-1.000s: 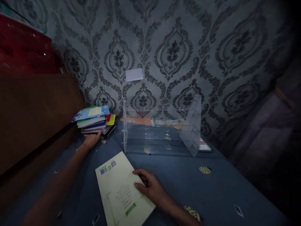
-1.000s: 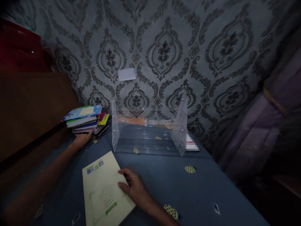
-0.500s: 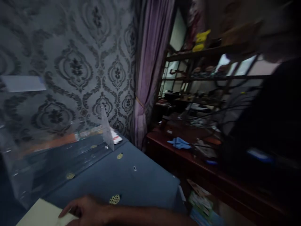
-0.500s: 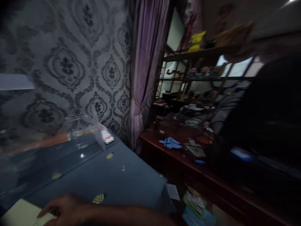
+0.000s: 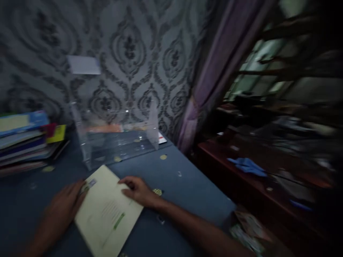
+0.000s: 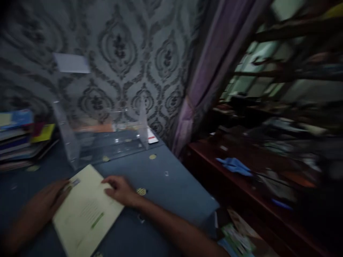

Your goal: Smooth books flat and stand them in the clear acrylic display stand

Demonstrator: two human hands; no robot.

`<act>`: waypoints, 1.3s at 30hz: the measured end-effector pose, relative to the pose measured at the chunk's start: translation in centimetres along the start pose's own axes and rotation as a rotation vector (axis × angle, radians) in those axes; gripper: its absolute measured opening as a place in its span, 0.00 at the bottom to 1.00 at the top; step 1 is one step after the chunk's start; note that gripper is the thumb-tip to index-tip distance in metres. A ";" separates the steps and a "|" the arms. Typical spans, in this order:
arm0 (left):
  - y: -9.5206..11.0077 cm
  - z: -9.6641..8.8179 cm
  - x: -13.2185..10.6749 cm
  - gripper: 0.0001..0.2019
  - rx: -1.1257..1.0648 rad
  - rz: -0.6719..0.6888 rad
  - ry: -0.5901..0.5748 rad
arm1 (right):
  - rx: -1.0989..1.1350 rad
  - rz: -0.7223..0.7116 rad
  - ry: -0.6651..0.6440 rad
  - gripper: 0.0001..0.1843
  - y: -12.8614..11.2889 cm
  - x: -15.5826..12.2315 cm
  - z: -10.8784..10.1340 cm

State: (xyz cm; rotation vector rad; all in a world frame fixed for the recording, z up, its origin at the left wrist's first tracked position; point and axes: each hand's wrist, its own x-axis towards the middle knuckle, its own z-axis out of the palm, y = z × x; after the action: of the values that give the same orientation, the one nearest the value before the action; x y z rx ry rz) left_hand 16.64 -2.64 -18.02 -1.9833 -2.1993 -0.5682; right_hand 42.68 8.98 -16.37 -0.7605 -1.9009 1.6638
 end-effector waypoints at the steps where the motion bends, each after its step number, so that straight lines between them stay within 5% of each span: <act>1: -0.1 -0.2 -0.5 0.20 0.001 -0.020 -0.012 | 0.024 -0.004 0.020 0.15 0.0 0.1 -0.2; 9: 3.6 -1.6 -0.3 0.19 -0.001 -0.027 -0.060 | 0.097 0.045 0.124 0.23 0.4 -1.6 -2.0; 18: 6.9 0.6 1.2 0.18 -0.251 0.103 -0.013 | 0.014 0.128 0.167 0.27 0.1 -4.6 -4.5; 28: 9.4 2.0 3.6 0.16 -0.205 0.152 0.071 | -0.777 -0.098 0.141 0.16 -1.1 -5.0 -8.0; 34: 9.6 2.0 3.5 0.15 -0.168 0.140 0.087 | -0.855 -0.467 -0.074 0.16 -2.6 -1.1 -4.8; 39: 9.4 2.1 3.5 0.18 -0.176 0.119 0.107 | -0.902 -0.533 -0.205 0.22 -2.4 2.9 -0.9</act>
State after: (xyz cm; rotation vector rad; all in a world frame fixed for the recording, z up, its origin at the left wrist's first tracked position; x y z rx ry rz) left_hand 25.76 1.96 -16.95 -2.0966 -2.0156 -0.8562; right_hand 41.01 11.39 -13.80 -0.3120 -2.7067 0.5361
